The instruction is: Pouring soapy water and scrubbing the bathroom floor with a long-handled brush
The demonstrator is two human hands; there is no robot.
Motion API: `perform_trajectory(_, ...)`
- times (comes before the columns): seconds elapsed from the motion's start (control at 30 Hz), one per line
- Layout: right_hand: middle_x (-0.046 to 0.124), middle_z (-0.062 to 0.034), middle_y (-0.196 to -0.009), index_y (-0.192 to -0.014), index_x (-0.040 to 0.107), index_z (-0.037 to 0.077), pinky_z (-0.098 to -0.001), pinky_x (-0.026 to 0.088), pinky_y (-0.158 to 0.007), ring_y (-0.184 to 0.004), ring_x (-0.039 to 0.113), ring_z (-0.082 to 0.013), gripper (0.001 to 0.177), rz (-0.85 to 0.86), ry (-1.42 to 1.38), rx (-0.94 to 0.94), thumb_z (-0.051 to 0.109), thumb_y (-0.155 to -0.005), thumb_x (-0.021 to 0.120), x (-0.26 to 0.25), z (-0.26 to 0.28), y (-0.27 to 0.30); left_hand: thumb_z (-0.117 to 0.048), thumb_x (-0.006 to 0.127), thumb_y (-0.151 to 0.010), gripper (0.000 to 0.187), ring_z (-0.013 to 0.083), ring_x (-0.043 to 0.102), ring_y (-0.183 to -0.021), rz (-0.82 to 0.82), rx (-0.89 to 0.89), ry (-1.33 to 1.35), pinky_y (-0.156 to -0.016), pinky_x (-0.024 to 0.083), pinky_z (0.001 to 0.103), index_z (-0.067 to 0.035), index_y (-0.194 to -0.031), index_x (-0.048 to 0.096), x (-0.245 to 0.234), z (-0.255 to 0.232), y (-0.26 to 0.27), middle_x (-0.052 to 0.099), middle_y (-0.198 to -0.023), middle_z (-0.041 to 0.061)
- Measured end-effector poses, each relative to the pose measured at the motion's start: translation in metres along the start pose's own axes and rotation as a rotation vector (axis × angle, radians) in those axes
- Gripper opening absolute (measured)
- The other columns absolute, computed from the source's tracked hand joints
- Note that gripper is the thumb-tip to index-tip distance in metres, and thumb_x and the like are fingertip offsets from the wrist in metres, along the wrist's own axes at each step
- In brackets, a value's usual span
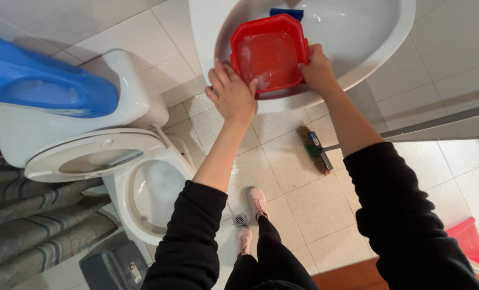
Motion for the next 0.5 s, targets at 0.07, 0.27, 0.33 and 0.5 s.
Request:
perform_trajectory(0.07, 0.061, -0.0135, -0.104, -0.110, 0.039, 0.011, -0.0418, 0.048, -0.070, -0.090, 0.059, -0.0306, 0.031, -0.008, 0.028, -0.016, 0.012, -0.082, 0.053, -0.001, 0.005, 0.006, -0.056, 0.051, -0.090, 0.077, 0.0338, 0.014, -0.140, -0.023, 0.078, -0.051, -0.108, 0.019, 0.054, -0.006, -0.145, 0.028, 0.008, -0.007, 0.003, 0.017, -0.153, 0.011)
perform_trajectory(0.27, 0.067, -0.0094, -0.107, -0.122, 0.043, 0.013, -0.0444, 0.049, -0.075, -0.093, 0.065, -0.0303, 0.043, -0.096, 0.045, -0.137, 0.035, -0.087, 0.055, -0.007, 0.016, 0.026, -0.060, 0.038, -0.089, 0.060, 0.0338, 0.019, -0.139, -0.062, 0.353, 0.005, -0.109, 0.016, 0.059, -0.016, -0.126, 0.056, 0.019, -0.050, 0.024, 0.032, -0.147, 0.010)
perform_trajectory(0.33, 0.068, -0.0035, -0.112, -0.125, 0.046, 0.016, -0.0402, 0.051, -0.079, -0.097, 0.067, -0.0229, 0.044, -0.132, -0.010, -0.153, 0.038, -0.088, 0.054, -0.015, 0.005, 0.038, -0.059, 0.032, -0.089, 0.061, 0.0338, 0.025, -0.136, 0.015, 0.390, 0.076, -0.109, 0.012, 0.061, -0.015, -0.113, 0.066, 0.032, -0.059, 0.028, 0.042, -0.141, 0.009)
perform_trajectory(0.5, 0.064, -0.0135, -0.108, -0.118, 0.060, 0.008, -0.0405, 0.044, -0.096, -0.107, 0.060, -0.0305, 0.034, -0.807, -0.087, -0.578, -0.006, -0.087, 0.055, -0.092, -0.051, 0.129, -0.060, 0.037, -0.092, 0.068, 0.0329, 0.024, -0.138, -0.029, 0.397, 0.006, -0.108, 0.007, 0.059, -0.010, -0.137, 0.047, 0.047, -0.075, 0.040, 0.040, -0.143, 0.017)
Point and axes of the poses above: each hand's wrist, its own y-axis away from the middle knuckle, its own x-axis out of the palm, z = x × y, the point moved 5 cm from there along -y, towards the middle knuckle
